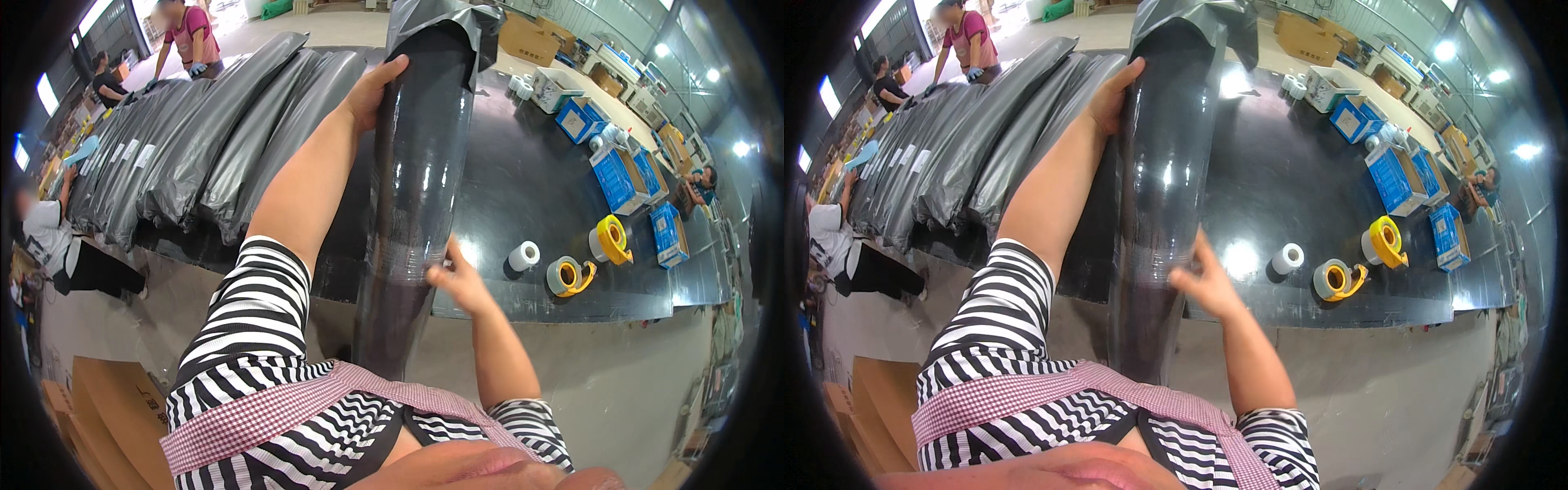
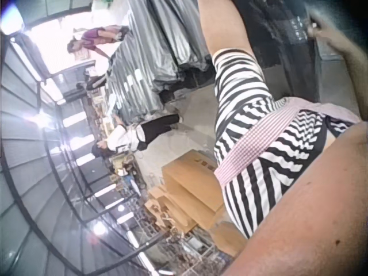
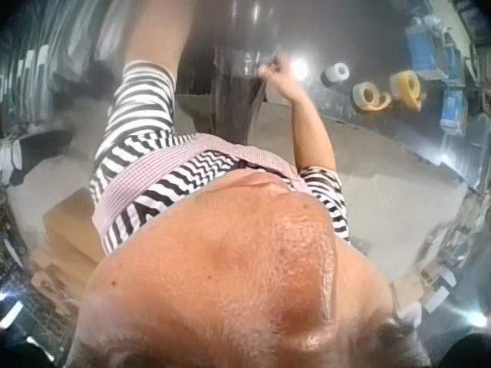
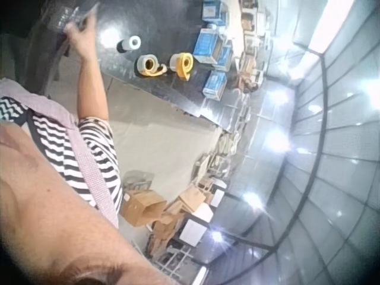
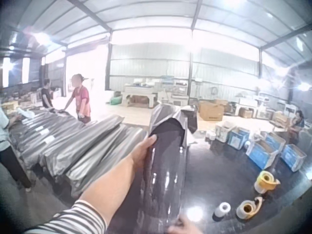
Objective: The person wraps long cylindrical items in grey plastic bags on a table, folding the ends and securing them with tape. They then apply shipping labels to the wrapped packages.
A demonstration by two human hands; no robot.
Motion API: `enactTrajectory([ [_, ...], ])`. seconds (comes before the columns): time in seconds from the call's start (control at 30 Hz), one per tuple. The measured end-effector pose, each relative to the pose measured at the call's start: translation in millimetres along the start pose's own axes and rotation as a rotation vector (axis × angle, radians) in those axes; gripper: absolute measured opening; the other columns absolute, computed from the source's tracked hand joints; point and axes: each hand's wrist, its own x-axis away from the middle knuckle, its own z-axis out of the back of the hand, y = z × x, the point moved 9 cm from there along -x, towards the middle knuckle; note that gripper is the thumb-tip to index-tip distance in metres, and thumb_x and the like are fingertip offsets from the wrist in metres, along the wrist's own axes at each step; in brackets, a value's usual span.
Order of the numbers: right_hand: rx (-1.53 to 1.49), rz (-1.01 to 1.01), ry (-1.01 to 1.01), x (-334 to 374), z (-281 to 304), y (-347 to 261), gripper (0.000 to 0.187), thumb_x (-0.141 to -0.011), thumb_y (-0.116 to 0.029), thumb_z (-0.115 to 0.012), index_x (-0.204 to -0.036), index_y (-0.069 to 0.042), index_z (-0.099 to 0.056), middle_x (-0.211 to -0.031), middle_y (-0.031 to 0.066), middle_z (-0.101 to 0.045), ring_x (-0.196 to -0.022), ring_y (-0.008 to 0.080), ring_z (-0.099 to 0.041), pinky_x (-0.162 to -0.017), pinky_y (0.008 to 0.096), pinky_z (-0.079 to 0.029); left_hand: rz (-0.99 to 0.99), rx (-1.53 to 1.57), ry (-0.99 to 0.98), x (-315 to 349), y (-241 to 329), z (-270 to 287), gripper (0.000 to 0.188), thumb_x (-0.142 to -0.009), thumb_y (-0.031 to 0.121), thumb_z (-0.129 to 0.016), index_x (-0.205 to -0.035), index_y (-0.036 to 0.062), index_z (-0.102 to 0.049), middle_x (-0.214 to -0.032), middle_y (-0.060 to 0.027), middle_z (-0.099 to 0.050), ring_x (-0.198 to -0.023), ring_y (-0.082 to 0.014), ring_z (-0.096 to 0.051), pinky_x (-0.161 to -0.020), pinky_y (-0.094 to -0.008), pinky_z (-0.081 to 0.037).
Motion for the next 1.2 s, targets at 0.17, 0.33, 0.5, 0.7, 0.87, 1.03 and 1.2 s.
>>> enactTrajectory([
  [0.17, -0.26, 0.35, 0.329, -89.9, 77.3, -151.4, 0.112, -0.081, -0.03, -0.081, -0.158, -0.002, -0.005, -0.157, 0.0266, -0.028, -0.14, 0.0364, -0.039, -0.111, 0.0438, -0.038, -0.448, -0.326, 0.445, 5.0, 41.8, -8.1, 0.041, -0.093, 0.033, -0.066, -0.122, 0.0045, -0.057, -0.103, -0.009, -0.07, -0.094, -0.0248, -0.067, -0.088, -0.0375, -0.052],
  [0.33, 0.197, 0.353, 0.737, -139.8, 115.5, -254.1, 0.051, -0.09, -0.027, -0.069, -0.13, 0.002, -0.056, -0.111, 0.0182, -0.068, -0.101, 0.0323, -0.066, -0.089, 0.0418, -0.049, -0.714, -1.006, 0.754, 6.5, 93.0, -6.7, 0.031, -0.095, 0.031, -0.061, -0.108, 0.0028, -0.056, -0.092, -0.0179, -0.069, -0.089, -0.0371, -0.065, -0.079, -0.0435, -0.05],
  [0.5, 0.951, 0.335, 0.752, -148.1, 111.7, -256.9, 0.02, -0.093, -0.02, -0.055, -0.104, -0.004, -0.06, -0.102, 0.0239, -0.068, -0.097, 0.0447, -0.064, -0.085, 0.0512, -0.05, -0.751, -1.378, 0.665, 31.3, 83.3, -25.5, 0.013, -0.089, 0.009, -0.049, -0.099, 0.0028, -0.052, -0.088, -0.0292, -0.064, -0.09, -0.0521, -0.059, -0.077, -0.0556, -0.046],
  [0.7, 1.105, 0.178, 0.521, -144.6, 103.7, -202.1, 0.023, -0.088, -0.012, -0.055, -0.109, -0.004, -0.058, -0.104, 0.0258, -0.068, -0.102, 0.0442, -0.063, -0.087, 0.0517, -0.049, -0.725, -1.449, 0.531, 64.1, 48.4, -22.8, 0.01, -0.086, 0.005, -0.047, -0.095, 0.0023, -0.045, -0.085, -0.0298, -0.061, -0.087, -0.0526, -0.056, -0.075, -0.0585, -0.043],
  [0.87, 0.726, 0.207, 0.303, -143.6, 102.0, -158.3, 0.032, -0.084, -0.002, -0.056, -0.115, 0.001, -0.061, -0.099, 0.024, -0.069, -0.093, 0.0369, -0.068, -0.082, 0.0432, -0.053, -0.641, -1.514, 0.465, 90.1, 18.5, -24.7, 0.01, -0.084, 0.005, -0.049, -0.094, 0.0029, -0.046, -0.09, -0.0263, -0.061, -0.088, -0.0509, -0.056, -0.074, -0.0572, -0.044],
  [1.03, 0.498, 0.008, 0.13, -122.7, 75.1, -128.5, 0.026, -0.089, 0.003, -0.056, -0.115, 0.004, -0.062, -0.092, 0.0091, -0.069, -0.078, 0.0154, -0.065, -0.069, 0.031, -0.055, -0.523, -1.663, 0.412, 126.0, -7.8, -31.8, 0.015, -0.083, 0.008, -0.057, -0.094, 0.0054, -0.047, -0.09, -0.0188, -0.061, -0.087, -0.0435, -0.061, -0.073, -0.0519, -0.049],
  [1.2, 0.345, -0.063, 0.056, -103.0, 69.3, -87.0, 0.031, -0.086, 0.01, -0.048, -0.114, 0.008, -0.061, -0.097, 0.0129, -0.069, -0.079, 0.0189, -0.066, -0.076, 0.0335, -0.056, -0.464, -1.672, 0.313, 148.9, -27.6, -38.6, 0.017, -0.08, 0.008, -0.062, -0.091, 0.0051, -0.049, -0.087, -0.0154, -0.059, -0.087, -0.0398, -0.061, -0.071, -0.0483, -0.049],
])
